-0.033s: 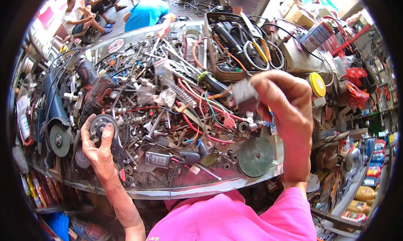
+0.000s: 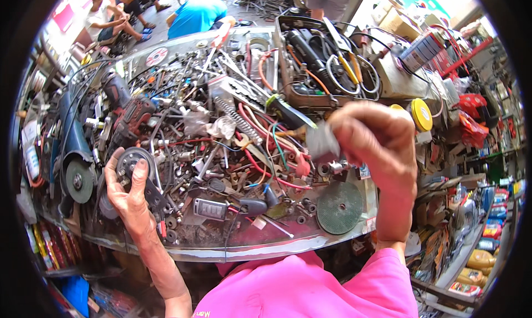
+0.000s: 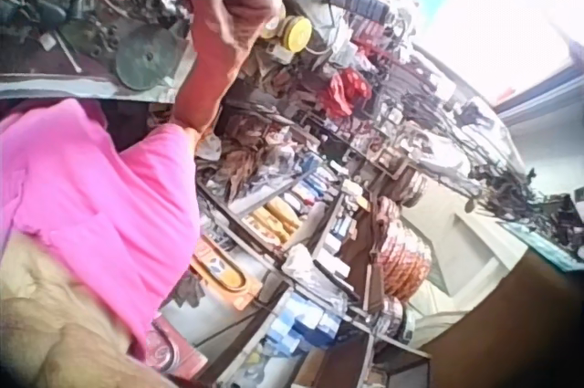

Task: The person uses a screwdriver to manipulate a small mechanical component on a cluttered workbench. They repeatedly insert and remove the screwdriver, adjust the part, and handle it with both hands. The person also reaches into a lower shelf to retrieve additional items.

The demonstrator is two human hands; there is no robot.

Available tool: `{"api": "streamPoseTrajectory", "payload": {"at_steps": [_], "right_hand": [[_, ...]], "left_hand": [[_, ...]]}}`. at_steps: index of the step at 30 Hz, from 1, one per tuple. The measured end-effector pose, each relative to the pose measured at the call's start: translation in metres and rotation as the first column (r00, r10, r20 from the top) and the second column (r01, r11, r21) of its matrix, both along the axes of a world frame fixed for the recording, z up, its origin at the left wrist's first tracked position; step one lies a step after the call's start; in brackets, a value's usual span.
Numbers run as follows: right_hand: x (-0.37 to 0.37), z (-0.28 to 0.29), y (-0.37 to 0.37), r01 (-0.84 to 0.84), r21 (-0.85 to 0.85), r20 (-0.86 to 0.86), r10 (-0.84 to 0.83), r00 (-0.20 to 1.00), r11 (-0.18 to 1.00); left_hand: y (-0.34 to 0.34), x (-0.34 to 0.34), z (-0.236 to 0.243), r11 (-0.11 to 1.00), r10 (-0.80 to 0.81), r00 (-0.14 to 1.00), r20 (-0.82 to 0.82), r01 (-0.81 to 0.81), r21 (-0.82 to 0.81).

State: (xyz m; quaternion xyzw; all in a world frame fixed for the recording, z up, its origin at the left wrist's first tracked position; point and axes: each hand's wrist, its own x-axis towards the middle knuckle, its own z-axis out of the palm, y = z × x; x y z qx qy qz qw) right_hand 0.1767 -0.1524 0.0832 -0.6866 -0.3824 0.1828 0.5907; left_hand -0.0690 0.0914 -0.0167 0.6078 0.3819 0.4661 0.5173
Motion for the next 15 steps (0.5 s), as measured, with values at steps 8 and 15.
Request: {"api": "streamPoseTrajectory", "payload": {"at_steps": [8,15], "right_hand": [[-0.002,-0.003,-0.011,-0.268,-0.599,0.432,0.586,0.686,0.755],[-0.025,-0.03,-0.02,-0.038,-0.787,0.486,0.656,0.577,0.616]], "left_hand": [[0.01,-0.007,0.005,0.971,0.24,0.959,0.152,-0.236,-0.042],[0.004,-0.007,0.006,0.985,0.157,0.968,0.195,-0.138,-0.106]]}}
